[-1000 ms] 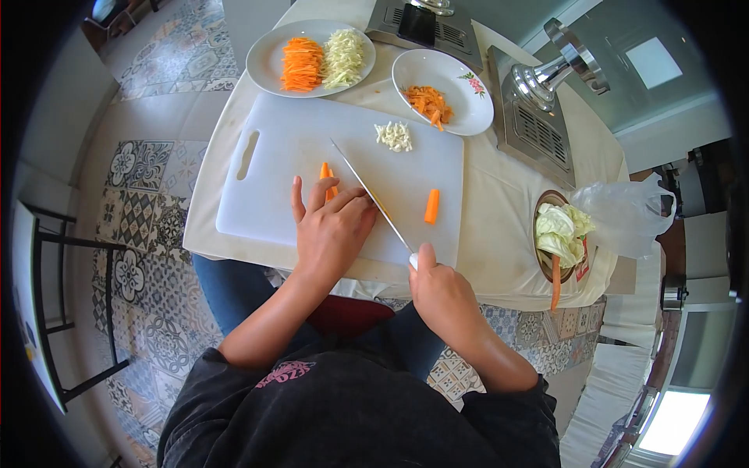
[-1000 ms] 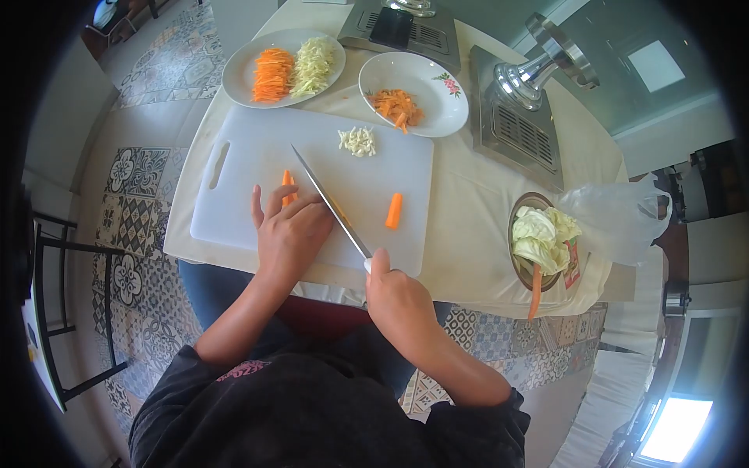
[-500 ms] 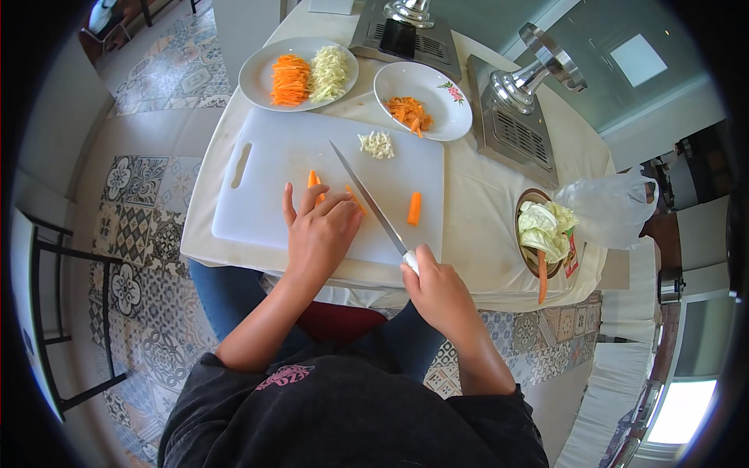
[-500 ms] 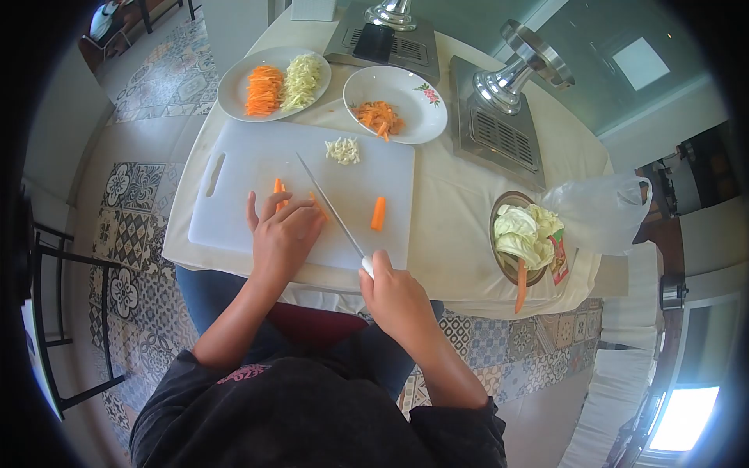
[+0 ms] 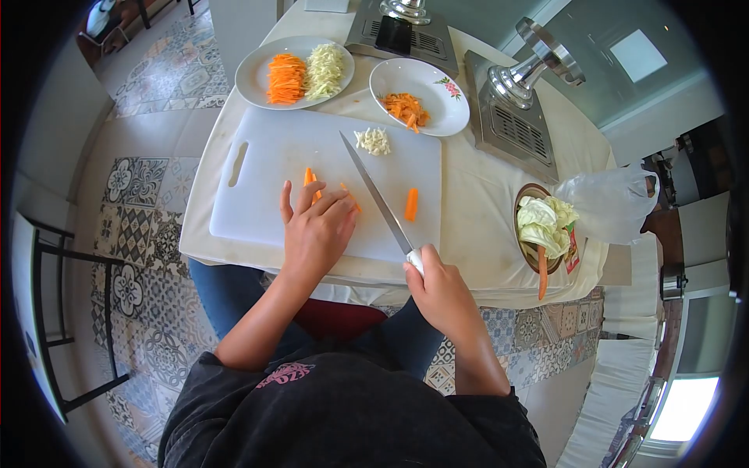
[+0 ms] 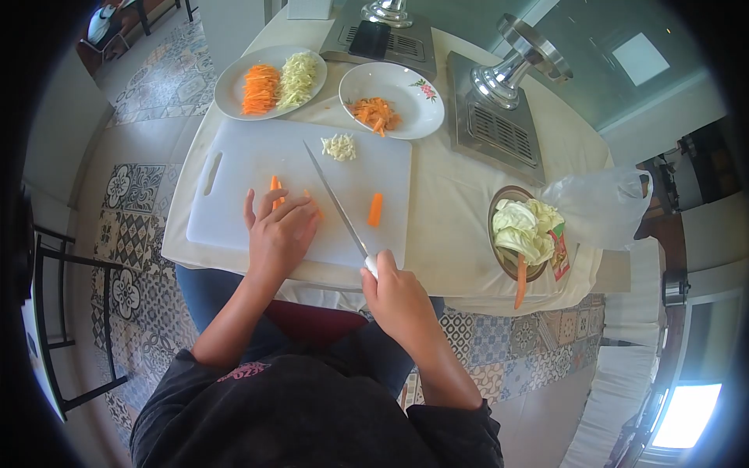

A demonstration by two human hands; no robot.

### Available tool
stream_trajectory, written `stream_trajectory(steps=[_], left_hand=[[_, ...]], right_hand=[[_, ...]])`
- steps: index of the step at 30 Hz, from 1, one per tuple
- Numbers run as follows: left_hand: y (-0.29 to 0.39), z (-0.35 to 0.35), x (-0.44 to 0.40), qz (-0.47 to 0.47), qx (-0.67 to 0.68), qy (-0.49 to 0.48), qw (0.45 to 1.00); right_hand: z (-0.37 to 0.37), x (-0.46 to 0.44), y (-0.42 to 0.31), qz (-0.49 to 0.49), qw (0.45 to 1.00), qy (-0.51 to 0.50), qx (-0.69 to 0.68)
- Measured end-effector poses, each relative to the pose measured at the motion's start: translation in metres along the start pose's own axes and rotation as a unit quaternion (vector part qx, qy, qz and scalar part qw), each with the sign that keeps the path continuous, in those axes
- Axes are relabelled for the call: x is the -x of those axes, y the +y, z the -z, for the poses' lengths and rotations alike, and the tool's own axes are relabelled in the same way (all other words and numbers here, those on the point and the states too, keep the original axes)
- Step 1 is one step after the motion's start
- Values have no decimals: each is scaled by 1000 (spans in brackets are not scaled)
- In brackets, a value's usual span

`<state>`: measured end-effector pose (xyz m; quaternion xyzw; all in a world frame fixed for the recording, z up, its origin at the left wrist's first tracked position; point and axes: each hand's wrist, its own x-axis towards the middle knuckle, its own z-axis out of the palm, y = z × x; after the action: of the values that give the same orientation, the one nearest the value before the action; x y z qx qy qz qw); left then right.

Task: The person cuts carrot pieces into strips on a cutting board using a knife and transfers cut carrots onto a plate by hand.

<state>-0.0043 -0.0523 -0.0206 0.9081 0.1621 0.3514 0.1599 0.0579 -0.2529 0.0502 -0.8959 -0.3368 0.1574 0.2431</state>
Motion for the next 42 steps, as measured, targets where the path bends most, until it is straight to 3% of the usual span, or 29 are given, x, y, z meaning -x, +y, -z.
stream_trajectory(steps=[6, 15, 21, 24, 42], left_hand=[[0, 4, 0, 28, 1, -26, 999], [-4, 7, 3, -14, -2, -32, 999], [0, 11, -1, 19, 7, -61, 998], [-3, 8, -1, -23, -1, -54, 998], [-5, 13, 3, -11, 26, -17, 999]], right_hand=[[2, 3, -1, 7, 1000, 5, -5], [-1, 4, -6, 8, 1000, -7, 8], [-2, 3, -5, 4, 1000, -8, 0], [-2, 3, -4, 7, 1000, -4, 0], [-3, 5, -27, -13, 999, -33, -3]])
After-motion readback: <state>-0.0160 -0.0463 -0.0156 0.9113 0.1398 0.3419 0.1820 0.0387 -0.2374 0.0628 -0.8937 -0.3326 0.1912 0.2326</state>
